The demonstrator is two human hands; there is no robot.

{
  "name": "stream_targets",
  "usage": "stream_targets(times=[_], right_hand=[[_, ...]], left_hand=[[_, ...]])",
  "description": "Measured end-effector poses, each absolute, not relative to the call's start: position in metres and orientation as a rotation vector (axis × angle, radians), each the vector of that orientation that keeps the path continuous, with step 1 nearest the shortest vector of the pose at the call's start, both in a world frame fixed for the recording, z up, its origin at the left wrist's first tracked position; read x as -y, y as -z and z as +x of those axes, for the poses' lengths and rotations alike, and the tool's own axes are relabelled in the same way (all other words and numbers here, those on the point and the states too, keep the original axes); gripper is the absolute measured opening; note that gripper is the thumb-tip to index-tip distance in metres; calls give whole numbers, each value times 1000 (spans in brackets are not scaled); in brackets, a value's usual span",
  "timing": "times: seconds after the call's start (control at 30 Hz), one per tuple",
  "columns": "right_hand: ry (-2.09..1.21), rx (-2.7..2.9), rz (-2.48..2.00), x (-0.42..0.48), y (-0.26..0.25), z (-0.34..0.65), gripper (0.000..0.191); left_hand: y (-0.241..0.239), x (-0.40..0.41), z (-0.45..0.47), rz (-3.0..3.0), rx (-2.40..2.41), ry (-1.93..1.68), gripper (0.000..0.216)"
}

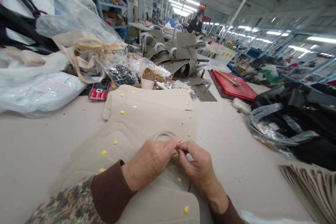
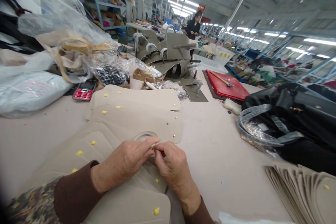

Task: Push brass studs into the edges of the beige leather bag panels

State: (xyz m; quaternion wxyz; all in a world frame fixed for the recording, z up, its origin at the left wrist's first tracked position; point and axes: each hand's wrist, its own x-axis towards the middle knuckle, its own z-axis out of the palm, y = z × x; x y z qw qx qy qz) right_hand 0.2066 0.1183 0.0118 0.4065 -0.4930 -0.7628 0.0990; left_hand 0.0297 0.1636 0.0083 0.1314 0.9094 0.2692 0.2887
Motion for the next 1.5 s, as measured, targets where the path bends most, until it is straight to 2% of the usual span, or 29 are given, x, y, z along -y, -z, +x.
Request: stream_targets(times=[0.17, 0.3, 0.43, 0.6, 0.7, 0.83, 0.97, 1.27, 1.4, 1.5], right_hand=[[-152, 1842, -1362, -118, -10, 204, 14], [-467, 1598, -1506, -118, -18, 199, 13], [-841, 1264, -1551, -121, -26, 191, 17], [-907, 1103, -1594, -133, -16, 201, 21], [-978, 982, -1673, -140, -4, 221, 28], [-1126, 1055, -1684, -142, 2, 236, 36], [-1097, 1177, -1733, -141, 3, 232, 35], [-588, 1630, -1899, -146, 2, 221, 20], [-593, 1555, -1906, -143, 6, 225, 26], [-705, 1450, -1912, -135, 8, 229, 23]], left_hand=[[-15, -162, 32, 2594, -896, -636, 6], [-20, -164, 35, 2607, -922, -708, 16], [-20, -167, 36, 2638, -838, -950, 24], [-18, -162, 36, 2646, -805, -1124, 20], [-15, -161, 35, 2691, -841, -1010, 17], [-12, -168, 36, 2798, -1100, -607, 13], [-11, -174, 38, 2835, -1151, -361, 12], [-10, -171, 39, 2806, -1116, -362, 14], [-6, -170, 36, 2784, -1061, -422, 17], [-6, -170, 33, 2787, -1023, -470, 16]])
